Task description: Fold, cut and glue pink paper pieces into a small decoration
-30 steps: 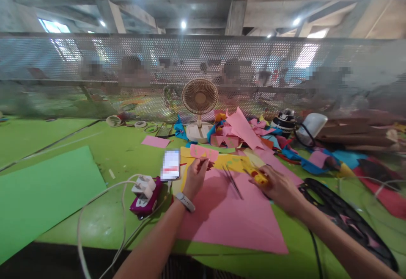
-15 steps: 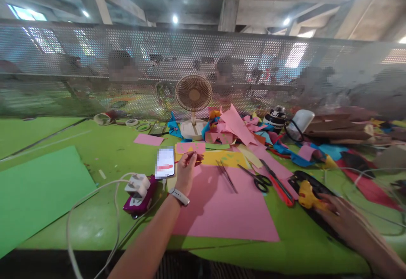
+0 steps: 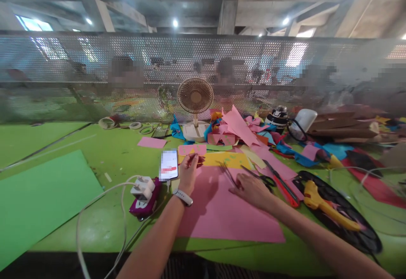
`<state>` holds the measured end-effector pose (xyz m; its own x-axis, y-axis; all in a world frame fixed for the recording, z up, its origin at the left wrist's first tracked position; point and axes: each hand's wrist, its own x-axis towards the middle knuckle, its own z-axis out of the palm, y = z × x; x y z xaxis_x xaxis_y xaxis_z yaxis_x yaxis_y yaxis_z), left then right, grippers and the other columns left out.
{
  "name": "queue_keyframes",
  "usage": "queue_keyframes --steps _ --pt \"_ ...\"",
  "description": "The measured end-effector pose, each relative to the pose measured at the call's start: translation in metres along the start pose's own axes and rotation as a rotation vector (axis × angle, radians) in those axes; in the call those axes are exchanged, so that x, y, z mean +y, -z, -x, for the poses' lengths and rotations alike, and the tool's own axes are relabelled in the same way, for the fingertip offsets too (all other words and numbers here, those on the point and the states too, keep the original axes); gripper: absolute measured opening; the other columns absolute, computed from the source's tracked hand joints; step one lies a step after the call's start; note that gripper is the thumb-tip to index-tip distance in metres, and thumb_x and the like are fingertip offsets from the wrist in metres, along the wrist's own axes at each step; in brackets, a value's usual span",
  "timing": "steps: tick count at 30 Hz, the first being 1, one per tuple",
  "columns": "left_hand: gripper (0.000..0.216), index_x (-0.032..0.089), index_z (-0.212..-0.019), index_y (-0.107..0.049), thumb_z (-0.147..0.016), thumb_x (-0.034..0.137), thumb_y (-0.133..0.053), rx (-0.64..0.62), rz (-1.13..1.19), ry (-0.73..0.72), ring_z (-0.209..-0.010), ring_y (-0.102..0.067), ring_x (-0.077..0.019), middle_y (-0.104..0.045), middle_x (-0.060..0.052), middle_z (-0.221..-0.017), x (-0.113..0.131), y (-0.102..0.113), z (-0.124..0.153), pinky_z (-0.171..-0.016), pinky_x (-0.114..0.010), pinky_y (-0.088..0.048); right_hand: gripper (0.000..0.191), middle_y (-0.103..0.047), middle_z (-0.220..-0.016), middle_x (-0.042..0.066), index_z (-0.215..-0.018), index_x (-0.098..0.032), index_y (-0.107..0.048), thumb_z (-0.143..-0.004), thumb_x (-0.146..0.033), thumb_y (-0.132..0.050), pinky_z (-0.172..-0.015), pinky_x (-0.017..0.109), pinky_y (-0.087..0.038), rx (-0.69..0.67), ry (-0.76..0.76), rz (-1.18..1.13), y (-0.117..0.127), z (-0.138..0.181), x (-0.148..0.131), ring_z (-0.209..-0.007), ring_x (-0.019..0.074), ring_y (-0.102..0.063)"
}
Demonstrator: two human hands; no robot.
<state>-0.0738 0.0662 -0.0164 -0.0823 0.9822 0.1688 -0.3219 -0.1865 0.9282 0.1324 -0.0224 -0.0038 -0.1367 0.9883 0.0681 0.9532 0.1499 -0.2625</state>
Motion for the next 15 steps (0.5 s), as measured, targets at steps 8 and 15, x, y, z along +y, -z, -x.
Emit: queue_keyframes --steps 8,15 --pt "0.028 0.015 -0.084 -0.06 -0.072 0.04 -0.064 -0.007 -0.001 0.013 -0.071 -0.063 -0.0151 -0.066 -0.005 -0.077 -0.001 0.0 -0.001 -0.07 -0.03 -0.049 0.026 -0.054 -0.056 -0.006 -0.102 -0.018 -0.052 -0.079 -0.029 -0.045 -0.042 0.022 -0.037 -0.012 -0.098 -0.58 -0.008 -0.004 0.012 -0.04 0.0107 -0.05" --pt "0.028 0.015 -0.086 -0.06 -0.072 0.04 -0.063 -0.011 -0.028 0.01 -0.072 -0.063 -0.0158 -0.067 -0.006 -0.08 0.0 0.003 -0.002 -0.068 -0.031 -0.05 0.029 -0.067 -0.075 0.005 -0.09 -0.013 -0.065 -0.069 -0.033 -0.064 -0.07 0.031 -0.052 -0.062 -0.125 -1.473 0.034 -0.014 0.014 -0.069 0.0168 -0.065"
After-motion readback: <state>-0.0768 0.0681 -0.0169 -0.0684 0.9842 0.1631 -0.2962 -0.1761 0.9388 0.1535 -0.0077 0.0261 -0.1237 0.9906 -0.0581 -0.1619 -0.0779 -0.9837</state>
